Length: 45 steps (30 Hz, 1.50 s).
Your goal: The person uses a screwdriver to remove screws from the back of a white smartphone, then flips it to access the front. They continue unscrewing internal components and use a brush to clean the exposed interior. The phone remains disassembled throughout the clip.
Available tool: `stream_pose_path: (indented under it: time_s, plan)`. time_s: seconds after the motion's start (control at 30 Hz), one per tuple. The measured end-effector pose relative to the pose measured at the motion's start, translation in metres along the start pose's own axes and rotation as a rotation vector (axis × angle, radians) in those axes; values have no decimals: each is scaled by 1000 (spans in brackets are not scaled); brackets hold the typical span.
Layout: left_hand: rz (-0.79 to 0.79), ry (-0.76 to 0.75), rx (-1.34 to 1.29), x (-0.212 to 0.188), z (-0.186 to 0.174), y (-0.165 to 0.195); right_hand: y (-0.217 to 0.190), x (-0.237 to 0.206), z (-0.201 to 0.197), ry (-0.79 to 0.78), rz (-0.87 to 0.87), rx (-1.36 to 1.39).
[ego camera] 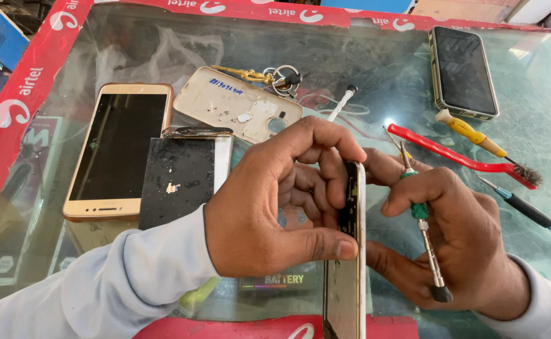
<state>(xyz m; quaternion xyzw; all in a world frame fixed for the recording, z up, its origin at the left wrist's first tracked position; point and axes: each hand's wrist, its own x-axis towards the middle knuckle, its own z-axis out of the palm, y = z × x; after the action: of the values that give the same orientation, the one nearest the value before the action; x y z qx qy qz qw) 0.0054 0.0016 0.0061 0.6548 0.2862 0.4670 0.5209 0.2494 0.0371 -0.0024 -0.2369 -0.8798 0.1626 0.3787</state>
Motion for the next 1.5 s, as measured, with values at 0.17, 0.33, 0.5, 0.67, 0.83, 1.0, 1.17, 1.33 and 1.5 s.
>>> stream_pose_path:
  time_s: [0.17,0.33,0.5,0.67,0.83,1.0,1.17,1.33,1.5]
  plan:
    - [-37,-36,-48,3,-3,-1,6,-4,0,-15,-12,-57]
    - [-42,64,128,12,1,-3,9,-5,-2,-60,36,12]
    - [88,112,296,14,-3,-2,10,-4,-2,-150,165,97]
    - [170,105,347,16,-8,-7,10,2,6,-187,236,672]
    - [187,247,419,14,-10,-9,6,3,4,-233,370,913]
    - [317,282,534,9,-10,-6,-2,-1,4,-238,621,1217]
    - [345,287,514,5,-6,1,-5,3,7,-267,628,1368]
    - [379,285,568,2,-3,9,-9,5,8,-233,701,1536]
    - [428,291,555,1,0,12,-12,-8,12,-237,784,1077]
